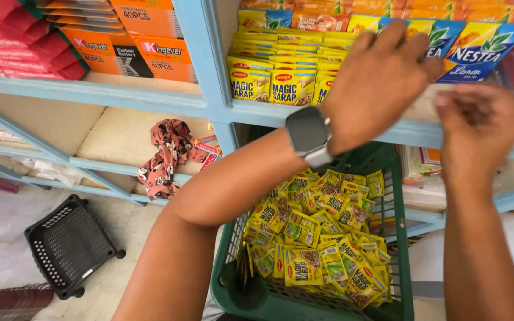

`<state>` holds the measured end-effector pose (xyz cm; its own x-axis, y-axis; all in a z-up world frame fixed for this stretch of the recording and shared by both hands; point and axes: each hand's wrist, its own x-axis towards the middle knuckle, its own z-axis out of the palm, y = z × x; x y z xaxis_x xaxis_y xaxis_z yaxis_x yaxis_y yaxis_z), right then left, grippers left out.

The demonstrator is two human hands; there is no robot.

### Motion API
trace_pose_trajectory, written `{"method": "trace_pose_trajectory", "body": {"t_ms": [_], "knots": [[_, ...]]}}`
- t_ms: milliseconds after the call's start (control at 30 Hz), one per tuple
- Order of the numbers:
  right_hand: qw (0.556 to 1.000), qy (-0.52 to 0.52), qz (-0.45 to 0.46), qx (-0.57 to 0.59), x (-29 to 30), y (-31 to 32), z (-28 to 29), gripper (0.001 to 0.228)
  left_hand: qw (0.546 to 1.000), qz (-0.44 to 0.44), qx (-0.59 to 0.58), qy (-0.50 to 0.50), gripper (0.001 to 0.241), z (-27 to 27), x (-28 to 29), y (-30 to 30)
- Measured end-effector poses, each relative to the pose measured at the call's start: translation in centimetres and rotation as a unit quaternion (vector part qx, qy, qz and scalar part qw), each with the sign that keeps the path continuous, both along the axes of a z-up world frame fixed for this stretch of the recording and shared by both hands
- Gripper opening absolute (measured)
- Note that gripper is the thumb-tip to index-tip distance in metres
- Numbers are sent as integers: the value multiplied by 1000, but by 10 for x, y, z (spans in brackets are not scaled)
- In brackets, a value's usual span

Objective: Stocking and organizing food seasoning packets on store shelves.

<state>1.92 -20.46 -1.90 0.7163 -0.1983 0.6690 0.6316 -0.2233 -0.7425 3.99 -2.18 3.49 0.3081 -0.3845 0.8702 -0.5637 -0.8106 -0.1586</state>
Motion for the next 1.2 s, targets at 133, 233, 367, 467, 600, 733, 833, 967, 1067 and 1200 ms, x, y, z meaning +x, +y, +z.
{"method": "trace_pose_trajectory", "body": {"t_ms": [133, 233, 367, 467, 600, 733, 833, 967, 1067, 1200], "knots": [[992, -63, -107, 27, -46, -13, -93, 16, 914, -264, 44, 306, 33, -23, -34, 7], [975, -74, -103, -180, -57, -14, -151, 10, 726, -435, 233, 479, 39, -112, -6, -6], [924, 164, -38, -344, -50, -15, -197, 21, 700, -258, 414, 522, 26, -277, 53, -29], [863, 280, 4, -422, -44, -22, -233, 30, 737, -135, 439, 496, 27, -346, 80, -19], [819, 304, -33, -485, -45, -20, -258, 37, 749, -106, 320, 570, 49, -465, 126, -16], [805, 270, -71, -524, -48, -12, -257, 39, 672, -21, 272, 688, 58, -427, 104, -8], [797, 325, -60, -505, -49, -12, -254, 44, 660, -41, 312, 682, 27, -426, 98, -16], [832, 354, -21, -426, -38, -37, -290, 19, 664, -91, 332, 664, 40, -390, 86, -12], [872, 373, -13, -317, -37, -47, -275, 14, 743, -115, 274, 600, 38, -355, 77, 8], [895, 395, -43, -202, -42, -56, -219, 13, 811, -267, 112, 509, 61, -309, 67, 13]]}}
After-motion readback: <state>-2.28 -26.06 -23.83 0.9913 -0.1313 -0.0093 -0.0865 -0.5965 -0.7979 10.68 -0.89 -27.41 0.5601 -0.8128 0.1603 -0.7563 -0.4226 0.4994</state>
